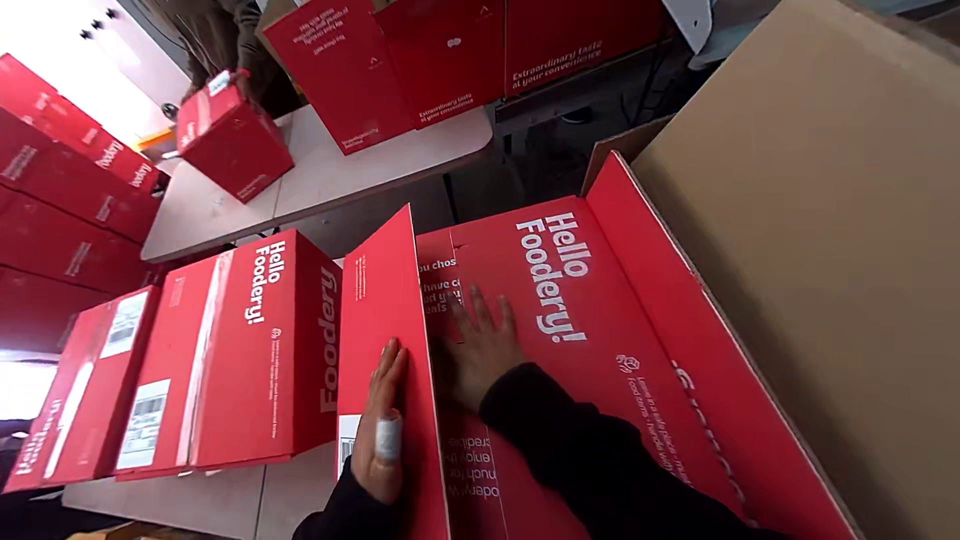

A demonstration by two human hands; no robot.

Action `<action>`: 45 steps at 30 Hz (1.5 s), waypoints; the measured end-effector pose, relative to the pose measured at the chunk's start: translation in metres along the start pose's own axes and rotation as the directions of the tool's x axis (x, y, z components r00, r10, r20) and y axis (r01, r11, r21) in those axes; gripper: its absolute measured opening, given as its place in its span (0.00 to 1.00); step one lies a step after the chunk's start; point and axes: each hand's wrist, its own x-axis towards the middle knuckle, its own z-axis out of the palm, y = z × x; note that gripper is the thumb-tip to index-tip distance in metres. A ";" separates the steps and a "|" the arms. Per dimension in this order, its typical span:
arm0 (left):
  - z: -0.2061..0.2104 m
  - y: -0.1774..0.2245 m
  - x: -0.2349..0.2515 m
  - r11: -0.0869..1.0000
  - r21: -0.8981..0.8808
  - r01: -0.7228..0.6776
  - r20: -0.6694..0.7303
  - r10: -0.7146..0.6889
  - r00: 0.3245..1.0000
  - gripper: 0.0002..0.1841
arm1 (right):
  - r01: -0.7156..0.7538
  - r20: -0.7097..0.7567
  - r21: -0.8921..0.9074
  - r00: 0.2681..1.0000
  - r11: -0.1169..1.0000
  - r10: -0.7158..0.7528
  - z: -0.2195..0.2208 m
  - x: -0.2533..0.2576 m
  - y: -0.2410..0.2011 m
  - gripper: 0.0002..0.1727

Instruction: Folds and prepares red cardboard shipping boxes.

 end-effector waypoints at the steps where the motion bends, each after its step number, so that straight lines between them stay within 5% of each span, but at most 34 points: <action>1: 0.009 -0.006 0.000 0.994 0.107 -0.031 0.020 0.029 0.999 0.56 | -0.009 -0.001 -0.008 1.000 1.000 0.009 -0.002 0.000 -0.002 0.49; 4: 0.031 -0.012 0.003 0.943 0.322 -0.083 0.036 0.075 0.997 0.49 | -0.008 -0.159 0.096 0.987 0.995 0.024 -0.004 -0.003 0.006 0.34; 7: 0.038 -0.014 0.003 0.908 0.409 -0.089 0.061 0.070 0.996 0.48 | 0.118 -0.525 0.354 0.846 0.928 0.092 0.010 -0.011 0.031 0.23; 11: 0.053 -0.023 0.006 0.750 0.639 -0.168 0.187 0.060 0.980 0.53 | 0.104 -0.498 0.254 0.867 0.962 0.038 0.020 -0.013 0.036 0.27; 15: 0.052 -0.019 0.017 0.665 0.675 -0.320 0.353 0.090 0.931 0.57 | 0.120 -0.459 0.161 0.888 0.980 -0.033 0.018 -0.008 0.040 0.24; 17: 0.050 -0.017 0.020 0.675 0.601 -0.428 0.466 0.140 0.874 0.51 | -0.030 -0.430 0.129 0.899 0.991 0.083 0.004 -0.015 0.062 0.25; 19: 0.051 -0.020 0.023 0.682 0.544 -0.489 0.519 0.184 0.835 0.47 | -0.241 -0.393 0.175 0.872 0.955 0.292 -0.015 -0.029 0.114 0.44; 22: 0.054 -0.029 0.022 0.670 0.528 -0.522 0.512 0.239 0.825 0.46 | -0.277 -0.275 0.571 0.822 0.773 0.498 -0.020 -0.059 0.176 0.42; 24: 0.053 -0.028 0.023 0.698 0.504 -0.508 0.523 0.222 0.823 0.44 | -0.252 -0.004 0.880 0.843 0.403 0.538 -0.016 -0.069 0.189 0.39; 26: 0.051 -0.022 0.028 0.746 0.468 -0.474 0.551 0.173 0.816 0.43 | -0.192 0.065 0.963 0.847 0.189 0.527 -0.011 -0.062 0.192 0.43; 28: 0.047 -0.019 0.024 0.789 0.428 -0.442 0.566 0.147 0.811 0.42 | -0.136 0.051 0.985 0.821 0.109 0.568 -0.003 -0.056 0.185 0.45; 32: 0.019 -0.034 0.032 0.840 0.403 -0.363 0.518 0.118 0.847 0.43 | 0.008 -0.087 0.986 0.875 0.165 0.476 0.000 -0.012 0.171 0.42; 37: 0.005 -0.056 0.029 0.779 0.492 -0.388 0.457 0.148 0.877 0.42 | 0.004 -0.063 0.990 0.904 0.139 0.422 0.008 0.029 0.154 0.36; 40: 0.007 -0.051 0.026 0.790 0.474 -0.388 0.465 0.150 0.872 0.42 | 0.149 -0.244 0.951 0.897 0.270 0.368 0.014 0.015 0.188 0.35; 43: 0.006 -0.052 0.028 0.797 0.466 -0.384 0.455 0.156 0.877 0.43 | 0.217 -0.320 0.932 0.867 0.288 0.381 -0.003 0.016 0.238 0.53; 45: 0.005 -0.056 0.026 0.797 0.474 -0.375 0.438 0.156 0.885 0.43 | 0.290 -0.376 0.923 0.820 0.253 0.433 0.003 0.049 0.212 0.51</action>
